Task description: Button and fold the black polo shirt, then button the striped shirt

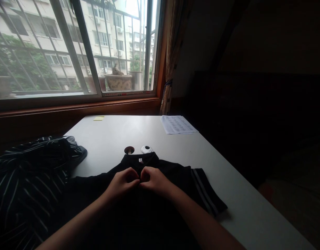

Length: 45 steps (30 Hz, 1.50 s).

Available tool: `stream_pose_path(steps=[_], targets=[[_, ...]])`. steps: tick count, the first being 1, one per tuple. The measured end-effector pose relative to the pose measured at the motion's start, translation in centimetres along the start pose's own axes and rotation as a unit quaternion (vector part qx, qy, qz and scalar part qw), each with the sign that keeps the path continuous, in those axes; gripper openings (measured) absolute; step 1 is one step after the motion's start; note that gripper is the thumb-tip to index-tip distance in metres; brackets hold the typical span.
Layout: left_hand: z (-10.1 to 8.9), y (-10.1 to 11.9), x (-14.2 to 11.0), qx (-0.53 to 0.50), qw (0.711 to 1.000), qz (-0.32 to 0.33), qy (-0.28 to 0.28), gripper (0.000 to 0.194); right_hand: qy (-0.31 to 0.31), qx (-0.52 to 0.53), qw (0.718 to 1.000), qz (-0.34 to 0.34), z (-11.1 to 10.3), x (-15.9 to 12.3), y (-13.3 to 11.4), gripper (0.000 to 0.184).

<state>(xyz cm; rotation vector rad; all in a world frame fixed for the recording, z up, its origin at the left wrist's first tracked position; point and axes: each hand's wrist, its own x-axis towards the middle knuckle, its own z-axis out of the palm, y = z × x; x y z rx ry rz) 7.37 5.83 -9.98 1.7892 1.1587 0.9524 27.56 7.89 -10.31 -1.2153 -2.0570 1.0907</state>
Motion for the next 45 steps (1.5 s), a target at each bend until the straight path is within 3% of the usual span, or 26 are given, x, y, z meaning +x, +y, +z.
stream_pose_path(steps=[10,20,28,45], targets=[[0.0,-0.1,0.0,-0.023,1.0,-0.011,0.007,0.003,0.025,-0.019,0.999,0.007,0.3,-0.7,-1.3,0.02],[-0.1,-0.5,-0.1,-0.019,1.0,-0.017,0.016,0.004,0.132,-0.068,0.989,-0.001,1.8,-2.7,-1.7,0.009],[-0.1,-0.5,0.0,-0.028,0.999,-0.02,0.014,0.006,0.139,-0.058,0.989,-0.013,2.0,-3.2,-1.7,0.004],[-0.1,-0.8,0.0,-0.035,0.999,-0.01,0.011,0.007,0.136,-0.029,0.99,0.038,1.8,-2.6,-1.5,0.013]])
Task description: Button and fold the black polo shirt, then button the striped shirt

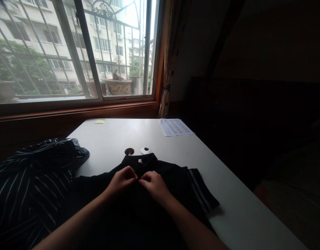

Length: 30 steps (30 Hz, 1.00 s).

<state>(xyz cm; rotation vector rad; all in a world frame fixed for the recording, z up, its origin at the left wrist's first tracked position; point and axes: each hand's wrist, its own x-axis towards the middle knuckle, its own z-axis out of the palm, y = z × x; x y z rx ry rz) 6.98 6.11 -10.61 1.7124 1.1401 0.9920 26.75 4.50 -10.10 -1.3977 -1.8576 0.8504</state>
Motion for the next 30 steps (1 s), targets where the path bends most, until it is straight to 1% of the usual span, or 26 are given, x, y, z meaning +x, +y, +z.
stream_pose_path(steps=[17,25,30], targets=[[0.02,0.3,-0.03,-0.023,1.0,0.002,-0.009,0.011,-0.002,0.006,1.0,-0.004,-0.21,-0.25,-0.1,0.012],[-0.01,0.57,-0.18,-0.026,1.0,0.009,-0.003,0.01,0.0,0.001,1.0,0.003,-0.27,-0.19,-0.25,0.012],[0.02,0.77,-0.15,-0.035,0.999,-0.001,0.0,0.01,0.001,0.009,1.0,0.001,-0.28,-0.26,-0.38,0.012]])
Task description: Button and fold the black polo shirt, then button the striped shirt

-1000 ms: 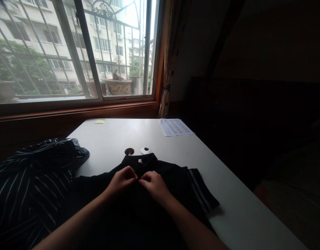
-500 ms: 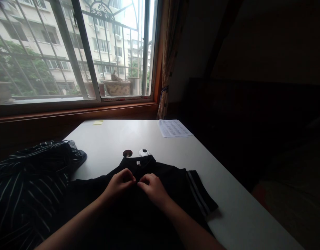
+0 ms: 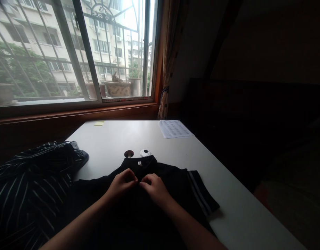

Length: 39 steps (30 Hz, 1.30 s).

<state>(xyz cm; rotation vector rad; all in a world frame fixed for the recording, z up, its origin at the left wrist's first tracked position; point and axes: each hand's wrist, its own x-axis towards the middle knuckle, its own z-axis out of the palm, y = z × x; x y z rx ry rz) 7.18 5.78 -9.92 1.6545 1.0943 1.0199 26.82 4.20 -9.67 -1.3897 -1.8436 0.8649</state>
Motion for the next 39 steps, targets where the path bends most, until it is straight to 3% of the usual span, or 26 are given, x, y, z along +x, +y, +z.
stream_pose_path(steps=[39], targets=[[-0.14,-0.1,0.25,-0.014,0.999,0.018,-0.028,0.014,0.002,0.019,1.0,-0.025,-0.31,-0.14,0.08,0.012]])
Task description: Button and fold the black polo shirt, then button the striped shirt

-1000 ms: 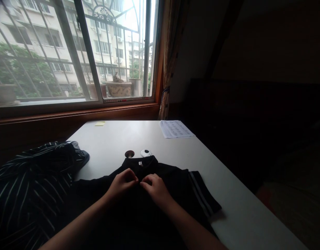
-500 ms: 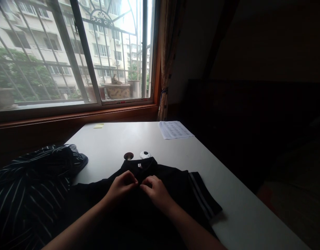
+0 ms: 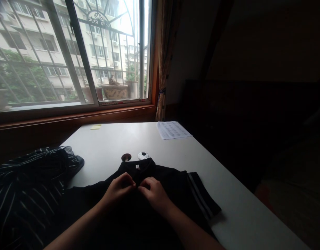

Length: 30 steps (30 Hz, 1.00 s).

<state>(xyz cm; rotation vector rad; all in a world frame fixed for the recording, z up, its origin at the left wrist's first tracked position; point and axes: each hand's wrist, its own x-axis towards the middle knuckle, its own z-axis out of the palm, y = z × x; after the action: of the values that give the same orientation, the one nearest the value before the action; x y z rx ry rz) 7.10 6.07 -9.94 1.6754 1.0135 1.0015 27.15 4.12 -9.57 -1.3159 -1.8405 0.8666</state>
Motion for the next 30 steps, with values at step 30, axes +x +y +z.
stream_pose_path(steps=[30], targets=[[-0.06,-0.33,-0.09,0.113,0.992,0.057,-0.006,0.014,-0.004,-0.026,1.0,-0.011,0.36,-0.11,0.32,0.012]])
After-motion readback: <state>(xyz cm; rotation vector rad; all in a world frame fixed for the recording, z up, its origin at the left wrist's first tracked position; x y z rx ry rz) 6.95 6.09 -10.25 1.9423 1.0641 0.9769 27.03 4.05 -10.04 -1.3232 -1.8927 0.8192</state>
